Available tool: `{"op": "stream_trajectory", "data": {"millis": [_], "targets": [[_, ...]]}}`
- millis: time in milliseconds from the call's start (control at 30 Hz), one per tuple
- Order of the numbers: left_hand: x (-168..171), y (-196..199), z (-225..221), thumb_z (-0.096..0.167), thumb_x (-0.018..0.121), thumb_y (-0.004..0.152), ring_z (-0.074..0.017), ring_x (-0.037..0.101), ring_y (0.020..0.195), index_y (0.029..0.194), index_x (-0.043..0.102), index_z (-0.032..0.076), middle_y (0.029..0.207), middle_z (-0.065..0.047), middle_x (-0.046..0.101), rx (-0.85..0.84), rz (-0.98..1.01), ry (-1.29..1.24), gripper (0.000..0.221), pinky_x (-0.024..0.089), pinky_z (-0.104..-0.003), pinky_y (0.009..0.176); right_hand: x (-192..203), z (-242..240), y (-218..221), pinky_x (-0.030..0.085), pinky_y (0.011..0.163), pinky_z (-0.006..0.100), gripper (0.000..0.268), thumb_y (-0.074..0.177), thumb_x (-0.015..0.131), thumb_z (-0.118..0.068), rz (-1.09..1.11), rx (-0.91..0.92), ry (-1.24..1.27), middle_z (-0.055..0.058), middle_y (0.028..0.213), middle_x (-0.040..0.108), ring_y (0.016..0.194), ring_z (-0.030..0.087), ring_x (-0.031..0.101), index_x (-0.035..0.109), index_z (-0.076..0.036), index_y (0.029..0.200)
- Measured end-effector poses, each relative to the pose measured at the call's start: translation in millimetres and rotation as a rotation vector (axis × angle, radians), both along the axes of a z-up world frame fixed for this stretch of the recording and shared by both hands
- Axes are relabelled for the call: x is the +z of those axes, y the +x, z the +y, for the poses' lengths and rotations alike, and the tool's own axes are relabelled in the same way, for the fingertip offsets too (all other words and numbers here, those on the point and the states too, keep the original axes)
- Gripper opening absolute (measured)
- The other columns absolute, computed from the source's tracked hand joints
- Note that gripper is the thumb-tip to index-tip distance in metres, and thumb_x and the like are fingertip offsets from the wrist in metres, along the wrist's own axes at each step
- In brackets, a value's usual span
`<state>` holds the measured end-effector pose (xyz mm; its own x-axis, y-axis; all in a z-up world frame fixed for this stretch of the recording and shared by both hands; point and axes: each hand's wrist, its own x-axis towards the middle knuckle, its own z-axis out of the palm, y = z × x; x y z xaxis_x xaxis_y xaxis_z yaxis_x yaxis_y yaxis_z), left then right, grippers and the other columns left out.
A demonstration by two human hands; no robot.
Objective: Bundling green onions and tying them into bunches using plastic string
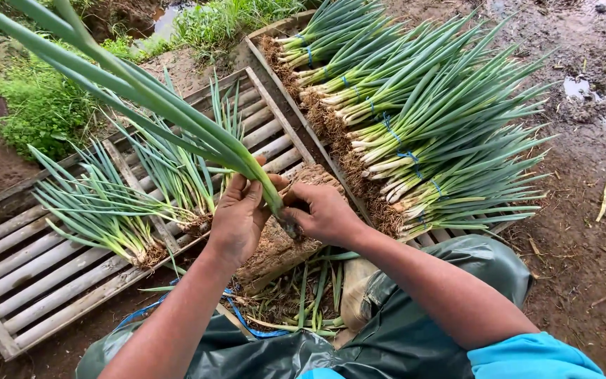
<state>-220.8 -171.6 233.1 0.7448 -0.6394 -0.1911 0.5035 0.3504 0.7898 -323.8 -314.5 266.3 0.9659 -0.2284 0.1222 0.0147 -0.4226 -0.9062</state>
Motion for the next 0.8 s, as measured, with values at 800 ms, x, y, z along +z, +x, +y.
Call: {"op": "stream_trajectory", "data": {"millis": [800], "targets": [[24.0, 32.5, 9.2, 0.008, 0.085, 0.086, -0.0287, 0.077, 0.072, 0.117, 0.056, 0.017, 0.093, -0.009, 0.063, 0.392, -0.139, 0.222, 0.043, 0.071, -0.048, 0.066, -4.4, 18.2, 25.1, 0.061, 0.076, 0.044, 0.027, 0.091, 0.077, -0.019, -0.147, 0.124, -0.344, 0.016, 0.095, 0.07, 0.088, 0.034, 0.073, 0.071, -0.005, 0.113]]}}
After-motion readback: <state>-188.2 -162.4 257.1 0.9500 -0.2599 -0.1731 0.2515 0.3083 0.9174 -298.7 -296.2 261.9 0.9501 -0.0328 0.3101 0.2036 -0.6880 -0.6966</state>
